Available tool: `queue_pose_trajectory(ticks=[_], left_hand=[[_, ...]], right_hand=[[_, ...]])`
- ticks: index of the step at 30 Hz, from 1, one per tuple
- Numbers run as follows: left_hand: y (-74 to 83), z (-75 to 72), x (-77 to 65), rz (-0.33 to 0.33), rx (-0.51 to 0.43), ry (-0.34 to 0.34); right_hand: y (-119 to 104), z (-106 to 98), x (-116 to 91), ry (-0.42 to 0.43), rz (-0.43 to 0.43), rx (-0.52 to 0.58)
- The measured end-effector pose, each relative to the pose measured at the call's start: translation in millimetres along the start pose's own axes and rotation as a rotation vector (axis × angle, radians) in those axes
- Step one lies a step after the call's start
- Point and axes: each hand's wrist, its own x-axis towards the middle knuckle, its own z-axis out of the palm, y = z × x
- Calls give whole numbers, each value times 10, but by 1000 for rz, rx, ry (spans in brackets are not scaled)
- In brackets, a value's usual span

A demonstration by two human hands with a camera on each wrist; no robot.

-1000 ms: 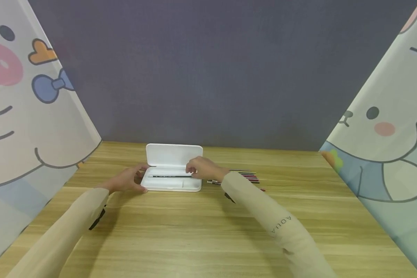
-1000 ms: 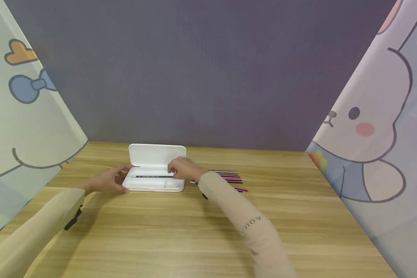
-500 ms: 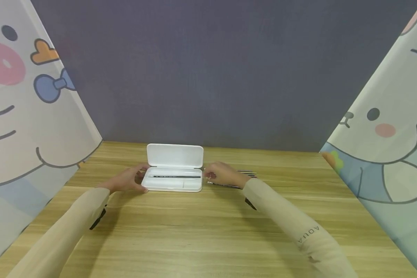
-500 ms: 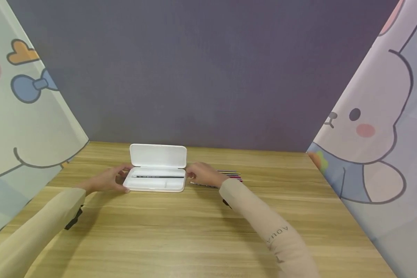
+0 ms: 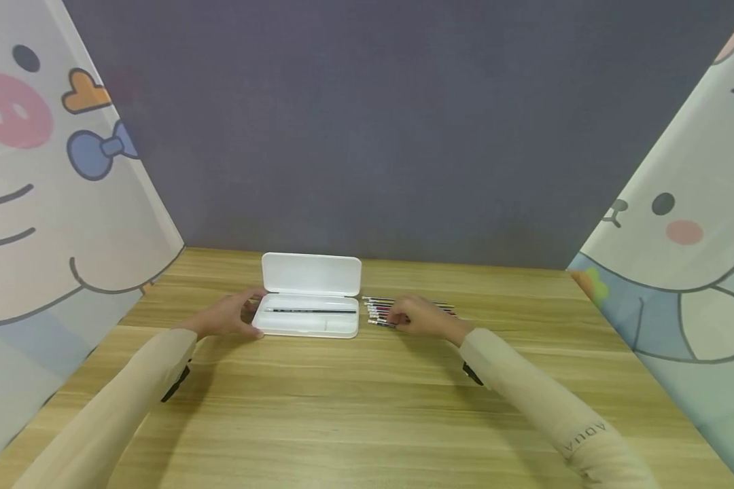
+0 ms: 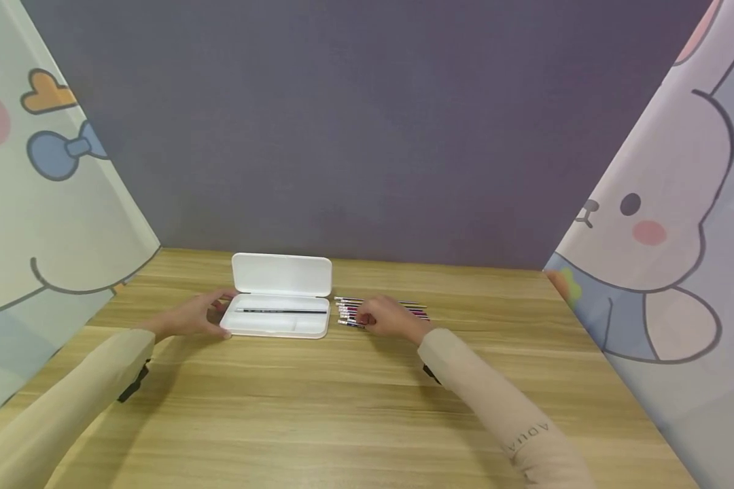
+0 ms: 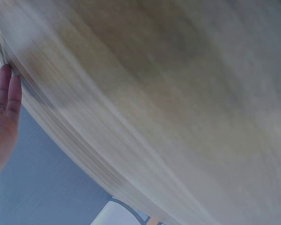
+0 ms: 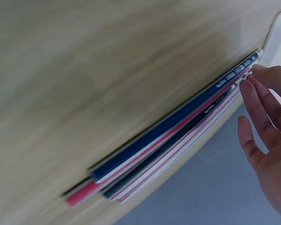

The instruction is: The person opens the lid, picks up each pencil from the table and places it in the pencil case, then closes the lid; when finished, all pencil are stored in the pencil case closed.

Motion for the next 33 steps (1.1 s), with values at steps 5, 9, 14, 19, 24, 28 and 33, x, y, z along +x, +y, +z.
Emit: queue_pose_trajectory(ticks=[5, 9, 14, 19, 24, 28, 33], left_hand=[[-4, -6, -6, 7, -8, 0], [-4, -21, -5, 14, -10, 5], [-4, -24, -5, 11, 2, 9], [-15, -7, -9, 9, -15, 10], [-36, 1, 2, 15, -6, 19], [-30, 16, 8, 13, -11, 18], [-6, 34, 5, 19, -19, 15]], right_hand=[[22, 7, -121, 8, -15, 9], [24, 2, -172, 23, -12, 16], [24, 17, -201, 12, 24, -2], [31, 55, -211, 11, 44, -3], [44, 77, -208, 37, 32, -16], [43, 81, -220, 40, 26, -17], [18, 65, -228, 39, 9, 11]])
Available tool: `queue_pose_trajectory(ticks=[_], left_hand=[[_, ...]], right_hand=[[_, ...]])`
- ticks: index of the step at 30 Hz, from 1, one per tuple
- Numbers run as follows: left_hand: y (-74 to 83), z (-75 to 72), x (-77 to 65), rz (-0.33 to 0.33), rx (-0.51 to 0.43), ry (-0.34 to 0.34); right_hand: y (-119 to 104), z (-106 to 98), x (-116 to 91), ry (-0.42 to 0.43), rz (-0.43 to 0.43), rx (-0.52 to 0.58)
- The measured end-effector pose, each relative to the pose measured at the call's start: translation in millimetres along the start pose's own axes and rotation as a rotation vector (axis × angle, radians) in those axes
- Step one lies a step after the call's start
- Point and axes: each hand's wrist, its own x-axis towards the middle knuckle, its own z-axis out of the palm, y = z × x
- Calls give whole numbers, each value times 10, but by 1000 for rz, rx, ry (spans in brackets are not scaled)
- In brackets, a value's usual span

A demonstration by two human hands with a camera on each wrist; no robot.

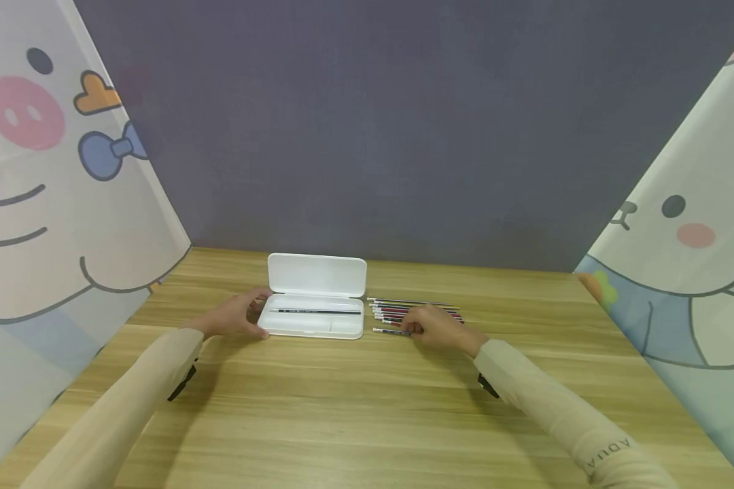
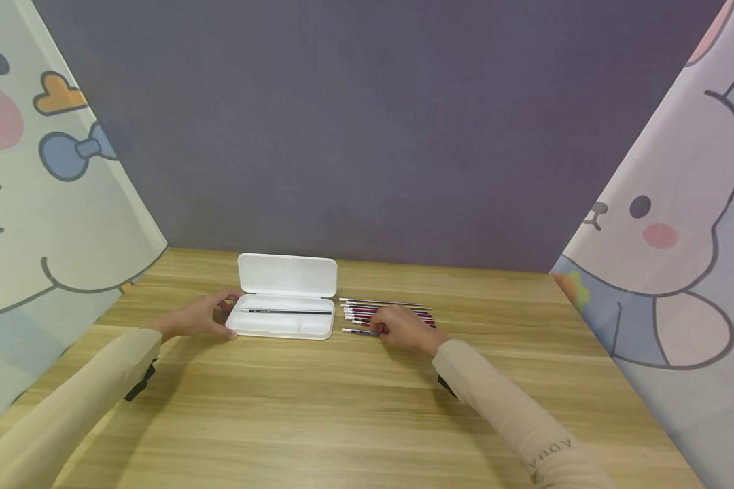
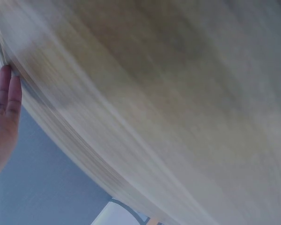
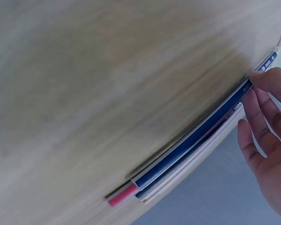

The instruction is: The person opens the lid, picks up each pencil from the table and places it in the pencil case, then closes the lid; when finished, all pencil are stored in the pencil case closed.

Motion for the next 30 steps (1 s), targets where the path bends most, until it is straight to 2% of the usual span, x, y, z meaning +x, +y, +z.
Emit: queue_pose_trajectory(ticks=[7, 15, 30], left_hand=[[-13, -9, -12, -19, 23, 11], [-4, -18, 1, -35, 33, 2], [35, -20, -18, -47, 17, -10]], right_hand=[[-14, -68, 67, 45, -109, 28], [-96, -152, 268, -5, 3, -7], [-232, -58, 783, 38, -90, -38]])
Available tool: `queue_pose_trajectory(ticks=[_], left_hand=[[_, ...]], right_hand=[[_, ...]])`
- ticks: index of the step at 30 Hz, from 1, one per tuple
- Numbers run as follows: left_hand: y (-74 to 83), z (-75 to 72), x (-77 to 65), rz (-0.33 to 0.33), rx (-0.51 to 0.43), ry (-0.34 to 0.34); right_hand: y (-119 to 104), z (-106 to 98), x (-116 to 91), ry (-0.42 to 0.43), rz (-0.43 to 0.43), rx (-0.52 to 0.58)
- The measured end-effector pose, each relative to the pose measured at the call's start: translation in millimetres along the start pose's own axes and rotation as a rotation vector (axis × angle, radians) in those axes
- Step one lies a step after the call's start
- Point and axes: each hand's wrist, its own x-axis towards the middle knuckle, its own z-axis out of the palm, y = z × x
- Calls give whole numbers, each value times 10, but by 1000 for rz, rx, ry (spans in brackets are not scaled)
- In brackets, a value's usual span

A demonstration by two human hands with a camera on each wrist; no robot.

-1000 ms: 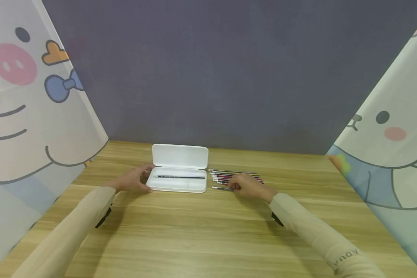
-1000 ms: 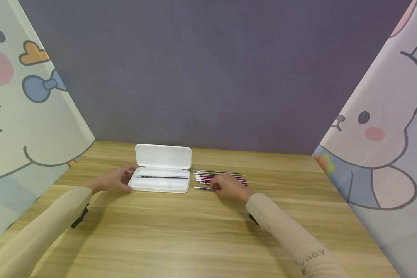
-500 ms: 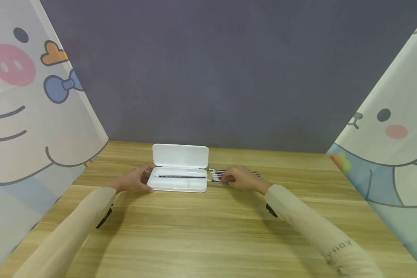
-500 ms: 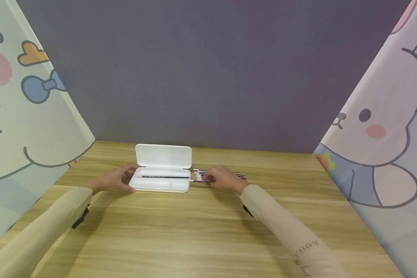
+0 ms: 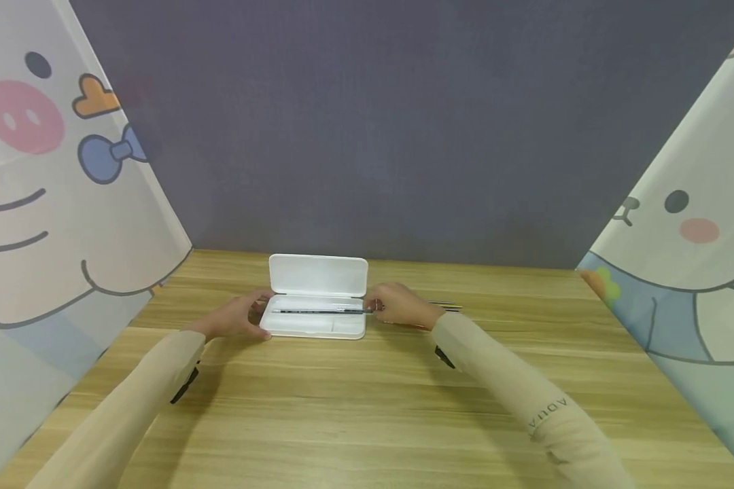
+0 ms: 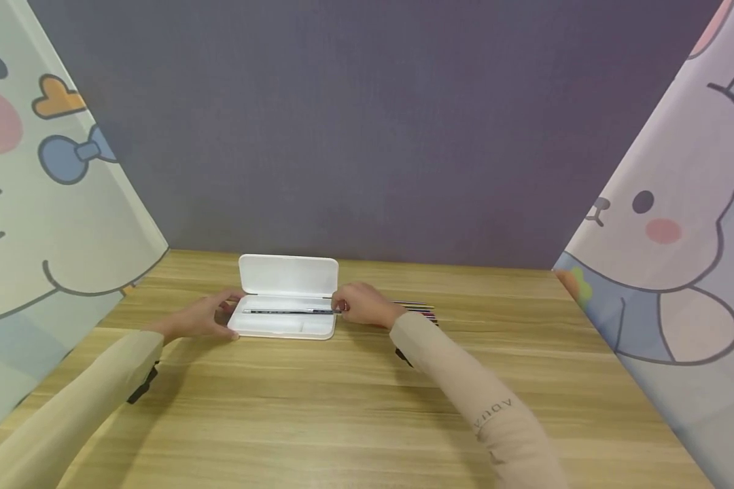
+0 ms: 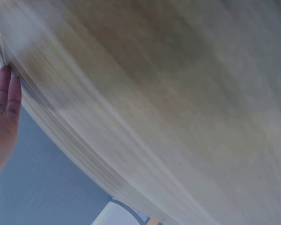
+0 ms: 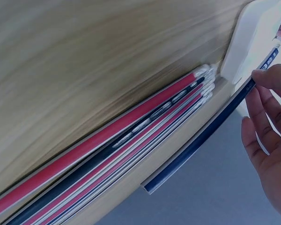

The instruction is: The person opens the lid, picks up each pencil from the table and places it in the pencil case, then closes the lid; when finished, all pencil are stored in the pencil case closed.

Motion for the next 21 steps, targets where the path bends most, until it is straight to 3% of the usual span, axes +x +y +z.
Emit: queue_pose_trajectory(ticks=[21], left_hand=[[-47, 7, 34, 12, 5, 12]], right_hand=[[-253, 169, 646, -71, 21, -11]])
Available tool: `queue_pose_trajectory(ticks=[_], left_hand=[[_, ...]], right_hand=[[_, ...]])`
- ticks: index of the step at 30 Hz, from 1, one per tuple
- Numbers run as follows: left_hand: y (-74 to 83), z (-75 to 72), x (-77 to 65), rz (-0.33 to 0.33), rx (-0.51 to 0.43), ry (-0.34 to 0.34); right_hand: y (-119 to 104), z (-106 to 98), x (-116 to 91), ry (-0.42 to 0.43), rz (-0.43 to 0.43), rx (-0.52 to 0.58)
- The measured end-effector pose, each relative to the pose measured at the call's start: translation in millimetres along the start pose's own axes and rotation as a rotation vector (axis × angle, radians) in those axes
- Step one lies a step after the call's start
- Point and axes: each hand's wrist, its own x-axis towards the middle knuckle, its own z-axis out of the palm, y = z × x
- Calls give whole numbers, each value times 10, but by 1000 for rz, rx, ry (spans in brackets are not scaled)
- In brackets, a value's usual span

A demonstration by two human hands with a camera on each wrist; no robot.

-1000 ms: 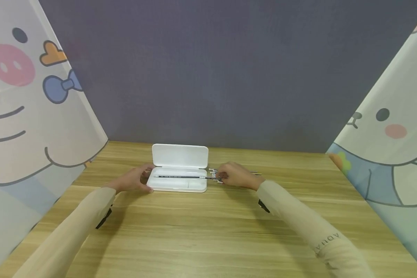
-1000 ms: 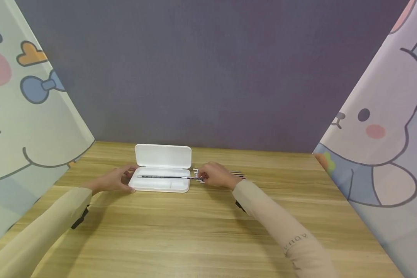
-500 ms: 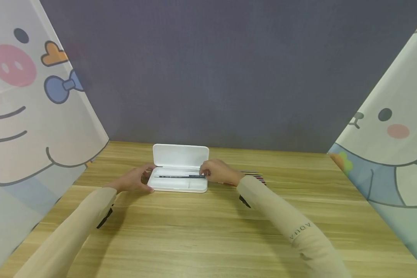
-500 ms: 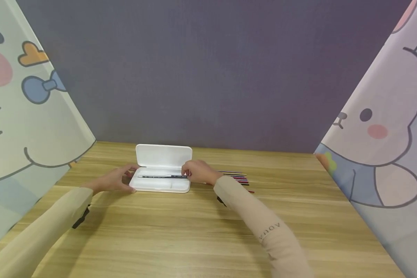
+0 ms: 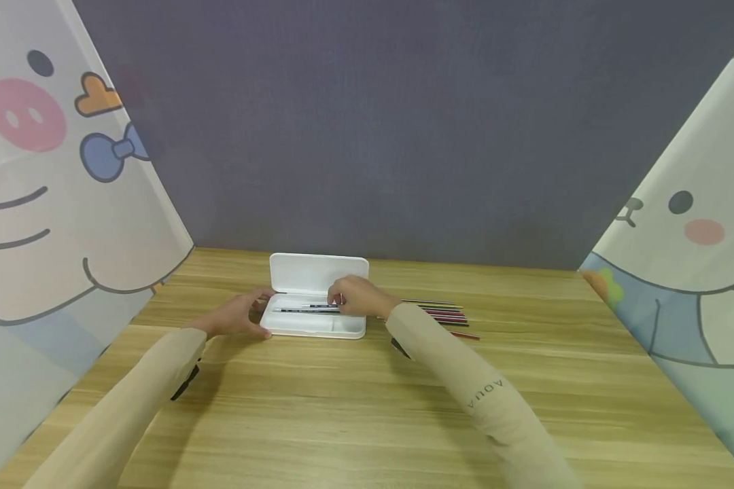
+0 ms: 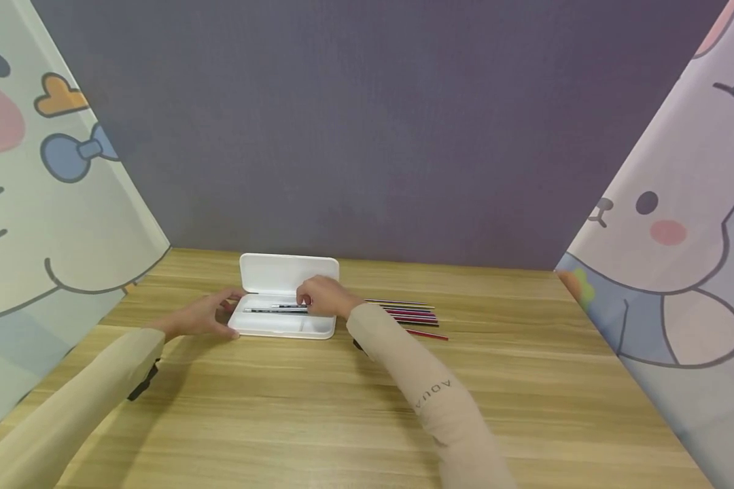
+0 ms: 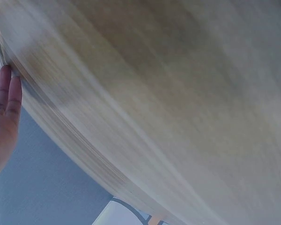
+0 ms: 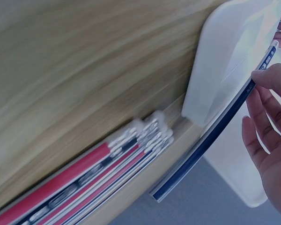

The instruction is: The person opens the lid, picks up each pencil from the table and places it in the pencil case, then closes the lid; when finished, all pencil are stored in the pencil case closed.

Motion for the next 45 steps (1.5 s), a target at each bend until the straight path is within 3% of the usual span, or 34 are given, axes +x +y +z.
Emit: queue_pose_trajectory(ticks=[21, 35, 45], left_hand=[[31, 2, -5, -11, -1, -1], [60, -5, -2, -28, 17, -7], [43, -3, 5, -5, 22, 3]], right_hand=[[-201, 74, 480, 4, 31, -6], [-216, 283, 534, -1, 86, -18], [-209, 377, 506, 26, 76, -75]])
